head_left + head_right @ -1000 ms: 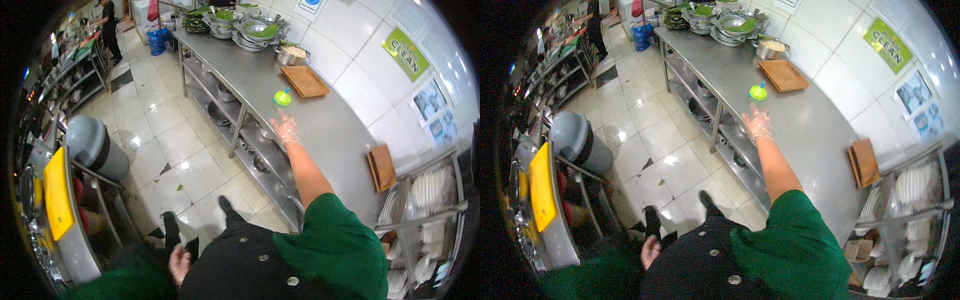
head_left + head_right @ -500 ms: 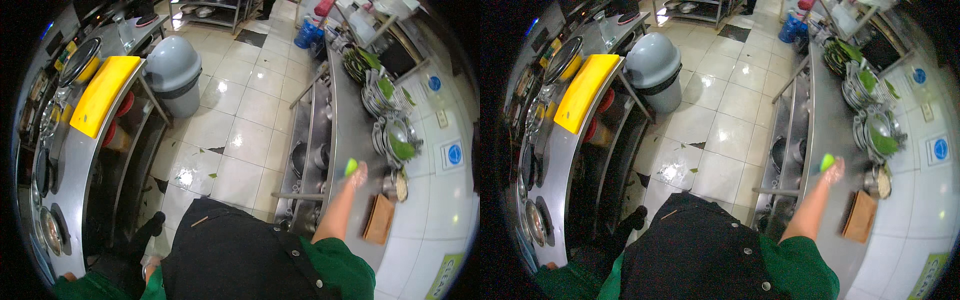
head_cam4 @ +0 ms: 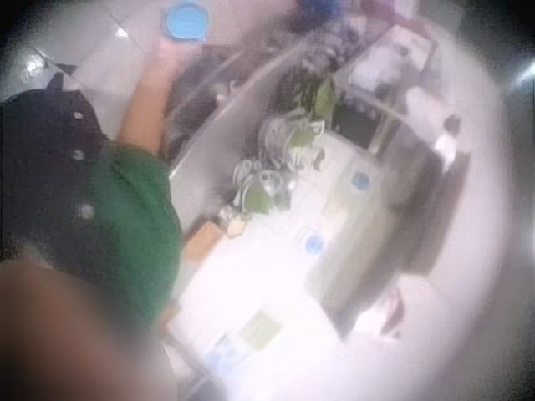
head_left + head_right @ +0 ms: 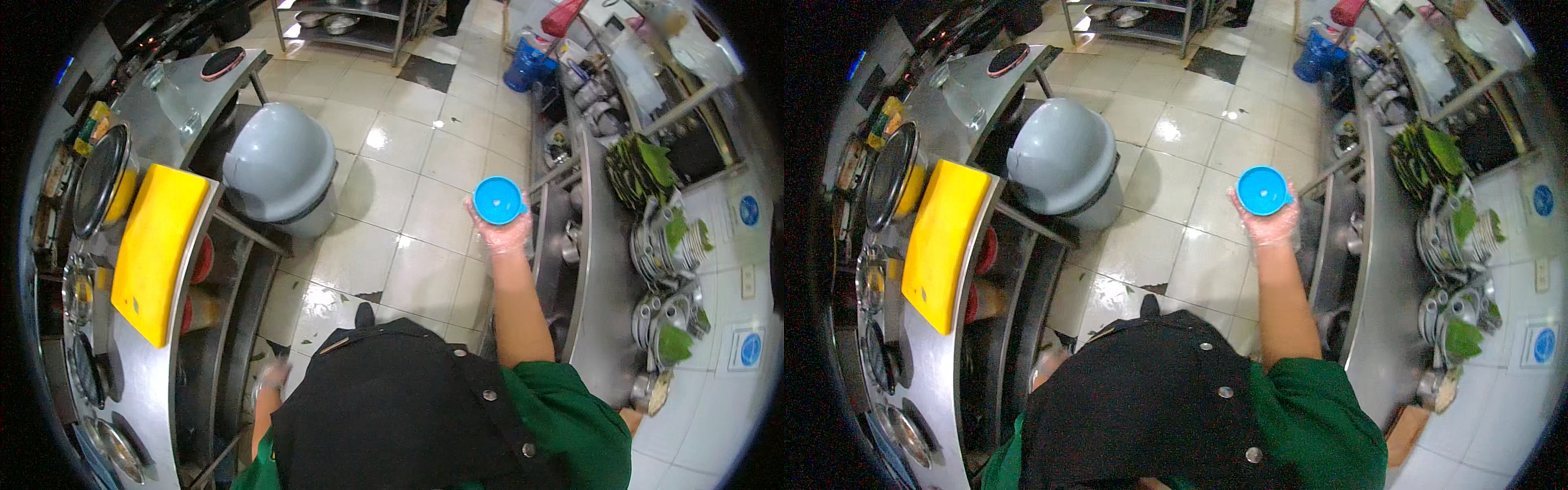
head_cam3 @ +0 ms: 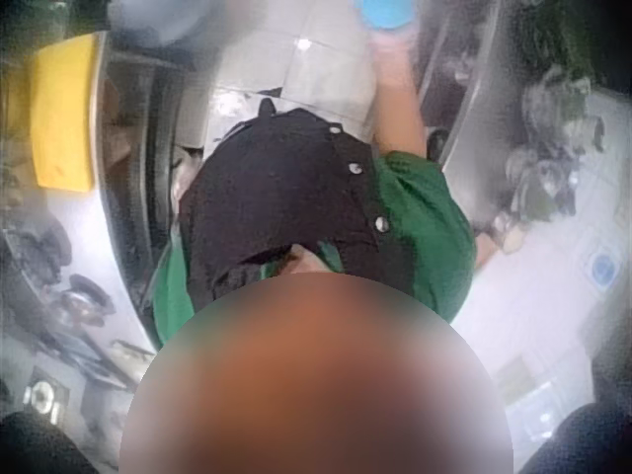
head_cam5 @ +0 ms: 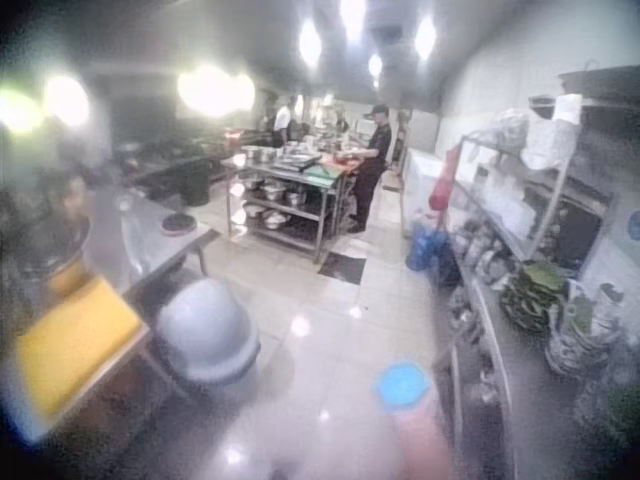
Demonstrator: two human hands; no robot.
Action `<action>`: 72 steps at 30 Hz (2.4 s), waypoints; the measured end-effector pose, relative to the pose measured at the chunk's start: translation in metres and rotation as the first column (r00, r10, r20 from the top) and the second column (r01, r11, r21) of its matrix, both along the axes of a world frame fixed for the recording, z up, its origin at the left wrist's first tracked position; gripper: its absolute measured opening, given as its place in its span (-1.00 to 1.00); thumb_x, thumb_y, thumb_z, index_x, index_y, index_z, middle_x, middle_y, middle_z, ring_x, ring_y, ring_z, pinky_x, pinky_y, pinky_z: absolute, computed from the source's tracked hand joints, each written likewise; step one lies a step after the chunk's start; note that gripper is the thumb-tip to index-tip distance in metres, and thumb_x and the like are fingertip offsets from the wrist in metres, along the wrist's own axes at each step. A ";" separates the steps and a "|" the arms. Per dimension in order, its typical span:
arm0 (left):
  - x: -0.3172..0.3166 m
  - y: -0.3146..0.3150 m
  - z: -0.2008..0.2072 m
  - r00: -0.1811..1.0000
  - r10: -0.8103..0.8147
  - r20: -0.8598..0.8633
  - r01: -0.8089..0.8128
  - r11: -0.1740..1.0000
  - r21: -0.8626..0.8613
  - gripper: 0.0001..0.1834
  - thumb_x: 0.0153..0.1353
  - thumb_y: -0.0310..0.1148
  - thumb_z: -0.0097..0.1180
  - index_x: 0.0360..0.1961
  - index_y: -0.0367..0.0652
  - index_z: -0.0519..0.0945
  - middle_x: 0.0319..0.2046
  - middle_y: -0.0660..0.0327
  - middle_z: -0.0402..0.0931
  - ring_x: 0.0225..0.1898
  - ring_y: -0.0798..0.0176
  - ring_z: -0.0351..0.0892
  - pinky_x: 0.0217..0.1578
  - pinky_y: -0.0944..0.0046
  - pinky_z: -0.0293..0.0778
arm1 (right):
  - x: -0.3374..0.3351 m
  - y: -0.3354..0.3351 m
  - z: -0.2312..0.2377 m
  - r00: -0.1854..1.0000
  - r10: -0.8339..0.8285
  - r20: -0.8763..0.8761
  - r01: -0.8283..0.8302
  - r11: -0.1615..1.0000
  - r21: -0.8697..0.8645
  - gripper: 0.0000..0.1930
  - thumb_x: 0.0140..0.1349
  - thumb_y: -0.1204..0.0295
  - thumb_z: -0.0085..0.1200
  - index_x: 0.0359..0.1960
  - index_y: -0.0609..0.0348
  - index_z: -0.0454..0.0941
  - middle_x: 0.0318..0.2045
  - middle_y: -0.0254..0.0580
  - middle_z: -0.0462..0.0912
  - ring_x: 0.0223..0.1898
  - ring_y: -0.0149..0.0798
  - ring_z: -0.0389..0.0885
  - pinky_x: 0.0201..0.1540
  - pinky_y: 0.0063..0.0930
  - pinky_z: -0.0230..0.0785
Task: The person assembles a dish on a banana leaf by placing a hard-boiled egg, scooping a meat curry, adding sliced fried items, and topping with rice. The person then folds the banana leaf into a parcel and wraps it in paper.
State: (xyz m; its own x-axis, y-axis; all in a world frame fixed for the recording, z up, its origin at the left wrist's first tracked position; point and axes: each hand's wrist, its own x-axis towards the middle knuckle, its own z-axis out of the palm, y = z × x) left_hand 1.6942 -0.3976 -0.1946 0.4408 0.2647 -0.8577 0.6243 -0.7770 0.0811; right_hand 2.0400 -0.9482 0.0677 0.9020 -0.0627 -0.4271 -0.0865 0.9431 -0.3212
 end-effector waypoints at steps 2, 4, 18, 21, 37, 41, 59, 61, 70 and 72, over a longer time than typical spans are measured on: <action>0.107 -0.013 0.029 0.952 -0.121 0.282 0.119 0.993 0.025 -0.43 0.24 0.00 0.06 0.20 -0.05 0.51 0.14 -0.10 0.49 0.20 -0.14 0.45 0.22 -0.04 0.34 | 0.039 -0.004 -0.004 0.992 0.106 0.068 -0.105 0.994 -0.018 -0.26 0.20 -0.24 0.00 0.24 0.02 0.32 0.21 0.02 0.43 0.21 0.20 0.40 0.24 0.50 0.15; 0.226 -0.042 0.067 0.930 -0.138 0.341 0.150 0.989 -0.008 -0.47 0.22 -0.11 0.10 0.17 -0.12 0.53 0.09 -0.06 0.54 0.14 -0.06 0.52 0.17 0.06 0.40 | 0.073 -0.017 -0.012 0.993 0.112 0.045 -0.112 0.994 0.010 -0.22 0.18 -0.27 0.03 0.28 0.00 0.29 0.22 0.01 0.42 0.21 0.18 0.40 0.20 0.49 0.21; 0.535 -0.122 0.094 0.961 -0.231 0.148 0.241 0.970 -0.047 -0.48 0.20 -0.08 0.11 0.16 -0.04 0.56 0.14 -0.04 0.51 0.18 -0.10 0.48 0.19 0.01 0.39 | 0.454 -0.049 -0.043 0.917 0.393 -0.076 -0.400 0.901 -0.170 -0.32 0.05 -0.24 0.25 0.05 -0.06 0.43 -0.07 -0.19 0.59 -0.15 0.00 0.64 -0.18 0.15 0.59; 0.572 -0.135 0.132 0.980 -0.061 0.192 0.075 0.995 -0.063 -0.51 0.22 -0.12 0.09 0.15 -0.06 0.56 0.10 -0.03 0.55 0.15 -0.10 0.51 0.17 0.00 0.40 | 0.547 -0.005 -0.004 0.891 0.426 -0.155 -0.453 0.849 -0.271 -0.30 0.04 -0.27 0.22 0.05 -0.06 0.44 -0.06 -0.19 0.58 -0.14 -0.01 0.63 -0.24 0.11 0.58; 0.995 0.025 0.231 0.577 0.068 0.814 -0.085 0.996 -0.024 -0.73 0.28 -0.24 0.08 -0.10 -0.15 0.64 -0.15 -0.01 0.62 -0.10 -0.10 0.61 -0.04 0.02 0.53 | 0.867 -0.056 -0.224 0.536 0.013 -0.844 -0.753 -0.445 -0.485 -0.32 -0.04 -0.06 0.26 -0.06 0.33 0.62 -0.20 0.09 0.68 -0.09 -0.02 0.61 0.02 -0.14 0.41; 1.108 0.055 0.218 0.450 0.028 0.893 -0.025 1.000 -0.019 -0.73 0.28 -0.25 0.08 -0.09 -0.13 0.62 -0.17 0.00 0.61 -0.13 -0.10 0.60 -0.05 0.00 0.52 | 0.895 0.013 -0.142 0.684 0.049 -0.728 -0.666 -0.366 -0.650 -0.38 0.18 -0.08 0.06 -0.11 0.36 0.57 -0.03 0.19 0.60 -0.05 -0.04 0.56 0.03 -0.14 0.33; 1.287 0.231 0.213 0.504 0.302 0.810 -0.530 0.848 0.014 -0.75 0.26 -0.24 0.08 -0.16 -0.14 0.65 -0.24 -0.01 0.63 -0.17 -0.12 0.63 -0.14 -0.02 0.54 | 1.511 0.589 -0.189 0.515 0.543 -0.664 -0.120 -0.721 -0.683 -0.18 0.11 -0.24 0.05 -0.04 0.46 0.60 0.02 0.37 0.57 0.14 0.21 0.51 0.21 -0.09 0.27; 1.289 0.249 0.209 0.500 0.340 0.796 -0.621 0.781 0.056 -0.76 0.26 -0.26 0.09 -0.18 -0.15 0.66 -0.27 -0.02 0.64 -0.19 -0.12 0.63 -0.15 -0.01 0.55 | 1.518 0.697 -0.168 0.473 0.586 -0.658 -0.105 -0.704 -0.703 -0.16 0.09 -0.25 0.09 -0.03 0.45 0.60 0.05 0.35 0.56 0.14 0.20 0.51 0.21 -0.10 0.27; 1.329 0.442 0.195 0.279 0.398 0.874 -0.804 0.594 -0.014 -0.80 0.24 -0.31 0.14 -0.21 -0.15 0.68 -0.30 -0.01 0.64 -0.23 -0.10 0.63 -0.19 0.00 0.56 | 1.502 0.912 -0.190 0.216 0.376 -0.901 0.421 -0.869 -0.262 -0.19 0.05 -0.26 0.12 0.11 0.22 0.55 0.14 0.12 0.54 0.17 0.12 0.51 0.21 -0.14 0.33; 1.360 0.518 0.205 0.249 0.339 0.907 -0.772 0.635 -0.026 -0.81 0.24 -0.31 0.14 -0.22 -0.15 0.68 -0.31 0.00 0.63 -0.24 -0.10 0.63 -0.21 0.01 0.56 | 1.557 0.911 -0.239 0.208 0.298 -0.932 0.551 -0.823 -0.140 -0.23 0.09 -0.25 0.09 0.14 0.14 0.54 0.17 0.04 0.53 0.18 0.05 0.52 0.21 -0.18 0.34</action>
